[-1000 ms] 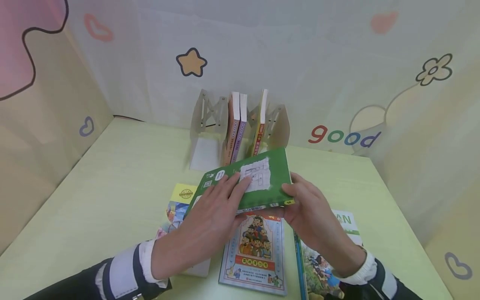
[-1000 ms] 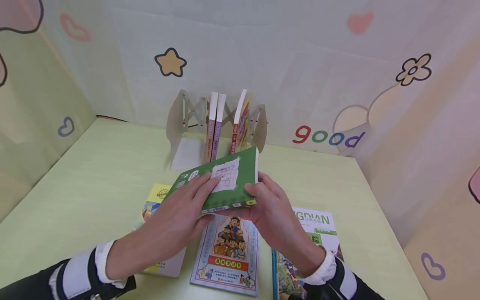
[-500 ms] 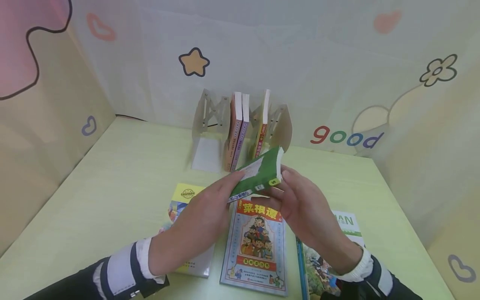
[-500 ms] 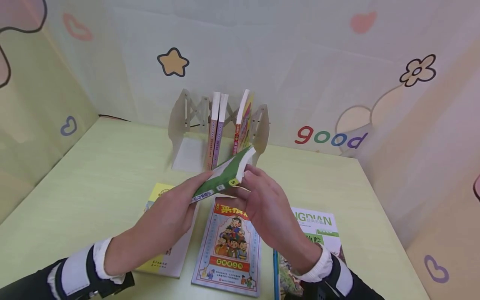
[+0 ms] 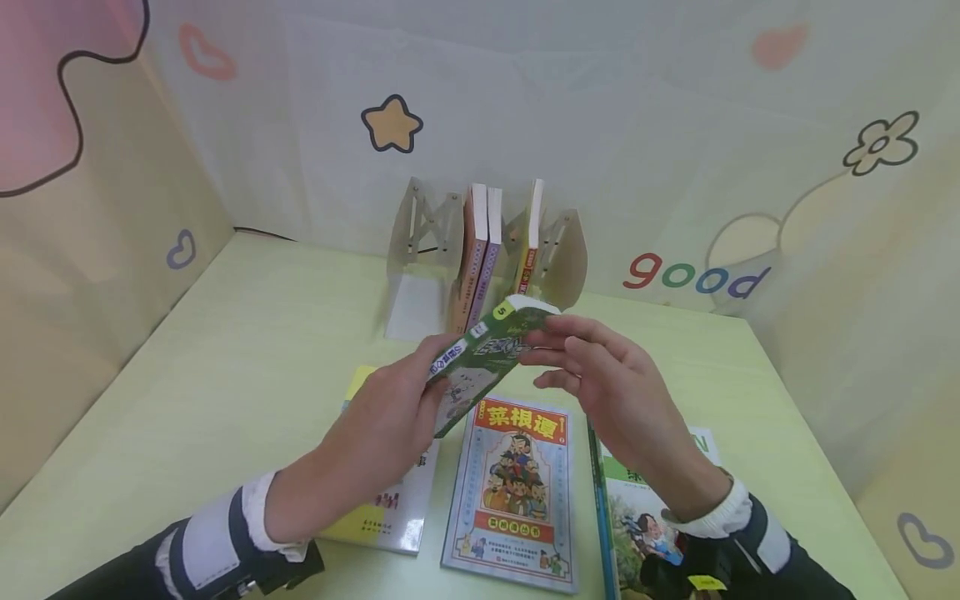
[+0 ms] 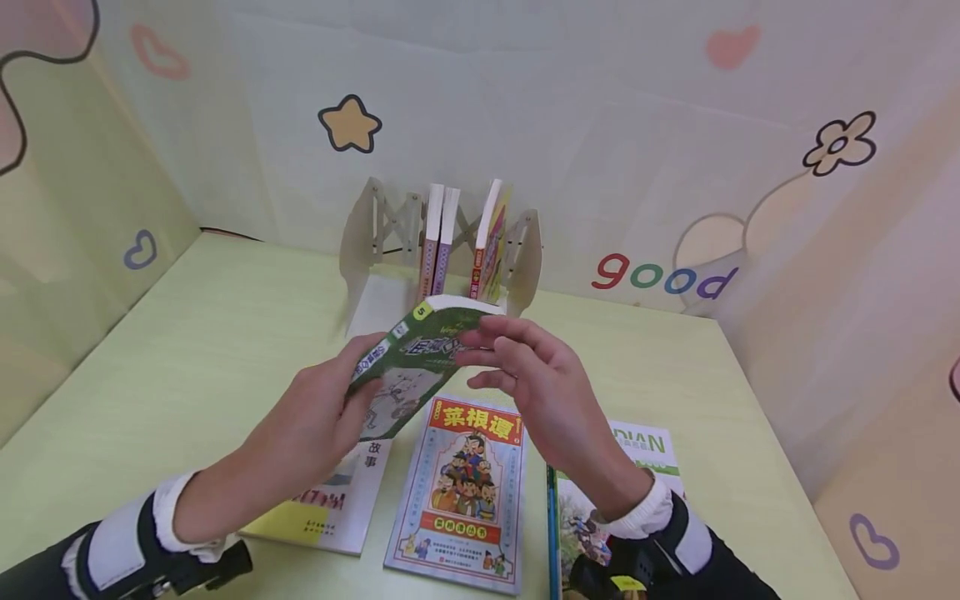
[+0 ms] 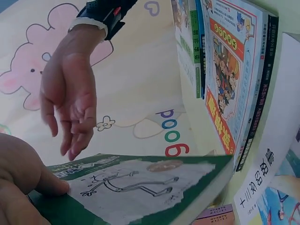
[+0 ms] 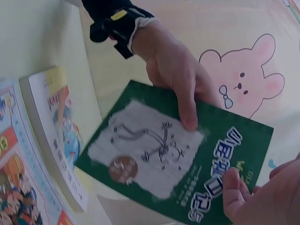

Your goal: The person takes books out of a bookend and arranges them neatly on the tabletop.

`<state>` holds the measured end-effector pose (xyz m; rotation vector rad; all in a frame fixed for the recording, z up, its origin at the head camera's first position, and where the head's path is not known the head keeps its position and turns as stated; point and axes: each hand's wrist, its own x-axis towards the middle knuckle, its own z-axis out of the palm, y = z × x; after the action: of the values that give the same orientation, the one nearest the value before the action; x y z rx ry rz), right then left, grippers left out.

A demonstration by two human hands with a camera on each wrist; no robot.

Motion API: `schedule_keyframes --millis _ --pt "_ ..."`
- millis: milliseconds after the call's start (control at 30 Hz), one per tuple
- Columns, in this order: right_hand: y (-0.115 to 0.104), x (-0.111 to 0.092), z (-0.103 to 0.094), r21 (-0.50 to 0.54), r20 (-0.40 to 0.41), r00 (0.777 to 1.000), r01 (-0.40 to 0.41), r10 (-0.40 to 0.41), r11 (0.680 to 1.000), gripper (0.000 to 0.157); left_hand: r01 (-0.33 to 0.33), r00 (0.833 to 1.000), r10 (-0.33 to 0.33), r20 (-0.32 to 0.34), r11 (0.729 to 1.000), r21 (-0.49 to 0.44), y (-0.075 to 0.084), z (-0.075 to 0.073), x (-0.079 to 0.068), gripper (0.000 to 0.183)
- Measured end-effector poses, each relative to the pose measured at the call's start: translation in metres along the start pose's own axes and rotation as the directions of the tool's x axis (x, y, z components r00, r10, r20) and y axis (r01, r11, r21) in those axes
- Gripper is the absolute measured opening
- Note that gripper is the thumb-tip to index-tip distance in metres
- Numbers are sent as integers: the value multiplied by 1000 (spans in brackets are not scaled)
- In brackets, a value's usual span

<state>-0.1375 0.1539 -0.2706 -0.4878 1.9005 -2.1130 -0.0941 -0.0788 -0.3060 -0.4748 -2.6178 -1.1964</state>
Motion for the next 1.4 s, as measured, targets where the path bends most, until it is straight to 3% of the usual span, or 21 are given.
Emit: schedule_keyframes --millis 133,300,433,600,733,867,1033,1133,1400 --pt "0 7 -11 -31 -44 999 30 -31 999 38 20 1000 -19 4 995 -102 -4 -6 -3 45" --pt "2 20 -26 -62 -105 991 80 -86 995 41 149 989 -141 48 960 -238 -11 -16 -6 46" --pt "3 31 -40 -88 -158 978 122 -135 989 38 224 975 -216 59 931 -288 -18 -24 -7 47" --pt "4 49 -55 -172 -252 948 152 -192 973 40 305 952 -298 71 898 -317 -26 -38 -9 49" --pt "4 63 -62 -282 -322 912 163 -253 945 39 361 931 -354 84 872 -329 -33 -49 -13 53" --pt "6 76 -69 -455 -357 870 157 -341 877 36 395 917 -387 94 851 -346 -38 -59 -18 57" --pt "16 93 -79 -671 -314 835 141 -451 728 36 406 911 -400 97 835 -372 -41 -65 -22 58" --pt "22 102 -83 -740 -276 840 125 -468 661 38 413 908 -407 98 831 -372 -42 -66 -23 60" --pt "37 117 -90 -829 -162 872 133 -462 543 43 439 895 -433 105 819 -369 -46 -71 -28 60"
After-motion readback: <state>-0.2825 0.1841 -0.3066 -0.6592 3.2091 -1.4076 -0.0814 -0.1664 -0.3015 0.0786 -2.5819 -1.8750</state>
